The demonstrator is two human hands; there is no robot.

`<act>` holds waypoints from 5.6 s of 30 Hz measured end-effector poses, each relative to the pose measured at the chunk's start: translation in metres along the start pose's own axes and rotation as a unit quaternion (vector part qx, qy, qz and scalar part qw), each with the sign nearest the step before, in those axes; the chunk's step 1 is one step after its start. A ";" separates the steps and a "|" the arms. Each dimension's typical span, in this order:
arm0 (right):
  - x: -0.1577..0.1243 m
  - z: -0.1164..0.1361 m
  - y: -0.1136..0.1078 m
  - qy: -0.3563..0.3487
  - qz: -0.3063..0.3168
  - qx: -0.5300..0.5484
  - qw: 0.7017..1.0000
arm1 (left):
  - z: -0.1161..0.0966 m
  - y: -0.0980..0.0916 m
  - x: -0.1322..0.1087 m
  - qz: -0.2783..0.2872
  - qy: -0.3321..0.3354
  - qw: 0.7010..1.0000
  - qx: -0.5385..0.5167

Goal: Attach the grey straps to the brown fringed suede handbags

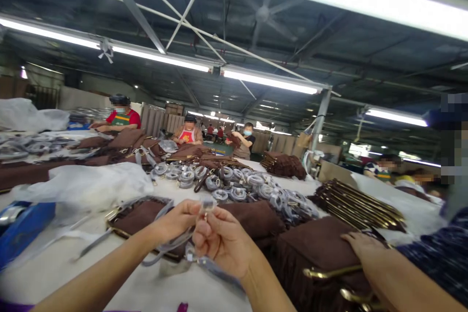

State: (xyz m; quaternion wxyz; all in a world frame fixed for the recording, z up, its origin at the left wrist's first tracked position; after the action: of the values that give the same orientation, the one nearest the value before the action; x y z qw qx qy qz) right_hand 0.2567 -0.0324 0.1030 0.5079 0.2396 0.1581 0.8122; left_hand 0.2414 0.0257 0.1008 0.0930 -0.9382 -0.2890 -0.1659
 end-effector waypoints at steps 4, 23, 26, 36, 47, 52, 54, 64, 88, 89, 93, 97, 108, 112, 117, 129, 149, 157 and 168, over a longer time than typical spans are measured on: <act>-0.007 -0.001 -0.014 0.007 -0.027 0.039 0.999 | 0.001 -0.029 0.002 -0.074 0.057 0.995 0.044; 0.046 0.057 -0.024 -0.370 -0.137 -0.815 0.424 | 0.026 -0.038 -0.044 -0.028 -0.125 0.989 0.074; 0.055 0.041 -0.025 -0.346 -0.107 -0.845 0.393 | 0.000 -0.058 -0.052 -0.041 -0.124 0.987 0.096; 0.061 -0.001 0.003 -0.078 0.071 -0.854 0.509 | -0.066 -0.107 -0.050 0.040 -0.061 0.967 0.244; 0.099 0.062 0.092 -0.009 0.161 -0.043 0.986 | -0.154 -0.124 -0.027 -0.137 0.196 0.948 0.209; 0.126 0.105 0.124 -0.076 0.092 -0.014 0.993 | -0.194 -0.128 -0.029 -0.239 0.306 0.865 0.318; 0.134 0.125 0.128 -0.132 0.055 -0.021 0.990 | -0.186 -0.140 -0.024 -0.243 0.275 0.885 0.288; 0.129 0.191 0.158 -0.464 -0.022 -0.533 0.707 | -0.150 -0.134 -0.060 -0.107 0.075 0.989 0.068; 0.061 0.150 0.265 -0.142 0.253 -0.332 0.897 | -0.408 -0.096 -0.147 -0.129 0.127 0.857 0.483; 0.057 0.158 0.277 -0.162 0.251 -0.292 0.909 | -0.423 -0.095 -0.157 -0.145 0.137 0.858 0.473; 0.046 0.161 0.324 -0.200 0.297 -0.201 0.912 | -0.456 -0.093 -0.207 -0.197 0.132 0.865 0.443; 0.051 0.147 0.351 -0.208 0.309 -0.129 0.919 | -0.465 -0.086 -0.261 -0.230 0.112 0.851 0.458; 0.097 0.050 0.329 -0.180 0.303 0.012 0.936 | -0.211 -0.117 -0.307 -0.354 0.042 0.910 0.211; 0.107 0.021 0.300 -0.294 0.282 -0.157 0.900 | -0.119 -0.100 -0.300 -0.335 0.012 0.941 0.037; 0.111 -0.048 0.254 -0.334 0.241 -0.634 0.654 | -0.082 -0.091 -0.324 -0.332 -0.066 0.939 -0.057; 0.059 -0.156 0.160 0.189 0.335 -0.405 0.830 | -0.147 -0.131 -0.359 -0.245 -0.152 0.947 0.143; 0.120 -0.079 0.257 -0.089 0.233 0.003 0.968 | -0.109 -0.128 -0.338 -0.451 0.043 0.809 0.374; 0.100 -0.131 0.248 -0.400 0.301 -0.627 0.597 | -0.047 -0.092 -0.333 -0.361 -0.105 0.922 -0.098; 0.051 -0.177 0.197 -0.073 0.368 -0.704 0.603 | 0.010 -0.076 -0.395 -0.460 -0.027 0.796 -0.391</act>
State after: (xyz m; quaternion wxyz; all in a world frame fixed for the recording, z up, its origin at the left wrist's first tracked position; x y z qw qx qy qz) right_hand -0.0074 -0.0740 0.0652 0.1873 -0.0956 -0.6012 0.7709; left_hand -0.1063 -0.1118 -0.0470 -0.3773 -0.6551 -0.5997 -0.2623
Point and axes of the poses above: each hand's wrist, its own x-axis towards the middle knuckle, its own y-axis out of the palm, z = x × y, the point moved 10 cm from there along x, towards the middle knuckle, and after that the axes turned 4 degrees about -x, right-handed, at the moved point
